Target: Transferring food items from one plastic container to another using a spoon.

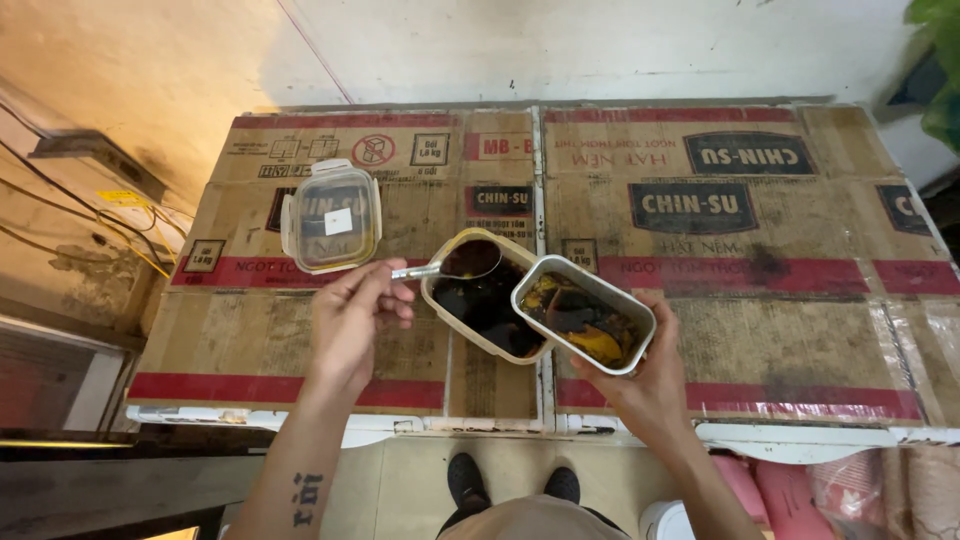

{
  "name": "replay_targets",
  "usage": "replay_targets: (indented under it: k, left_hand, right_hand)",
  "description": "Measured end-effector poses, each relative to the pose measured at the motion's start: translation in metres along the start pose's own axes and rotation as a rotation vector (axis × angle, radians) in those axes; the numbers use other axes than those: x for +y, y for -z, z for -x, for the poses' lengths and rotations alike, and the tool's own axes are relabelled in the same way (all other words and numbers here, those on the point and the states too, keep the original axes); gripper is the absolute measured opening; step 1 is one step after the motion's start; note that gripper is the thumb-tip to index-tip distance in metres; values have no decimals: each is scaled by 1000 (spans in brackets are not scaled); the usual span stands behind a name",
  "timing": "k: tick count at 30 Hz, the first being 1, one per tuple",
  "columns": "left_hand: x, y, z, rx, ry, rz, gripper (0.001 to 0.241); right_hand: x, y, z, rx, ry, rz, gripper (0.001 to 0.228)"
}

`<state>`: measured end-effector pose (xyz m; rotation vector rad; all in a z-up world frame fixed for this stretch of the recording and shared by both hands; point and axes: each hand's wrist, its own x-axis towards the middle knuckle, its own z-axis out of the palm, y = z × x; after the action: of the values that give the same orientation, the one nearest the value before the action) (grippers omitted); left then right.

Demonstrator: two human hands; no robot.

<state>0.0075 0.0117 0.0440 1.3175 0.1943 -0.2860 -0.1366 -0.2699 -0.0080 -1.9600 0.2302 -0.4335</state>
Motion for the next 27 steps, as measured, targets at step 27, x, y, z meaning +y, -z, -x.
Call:
replay_targets:
  k: [27]
  left_hand:
    - [-11, -65, 54, -405, -1474, -673, 23]
  right_hand:
    - [-26, -2, -13, 131, -355, -186, 112]
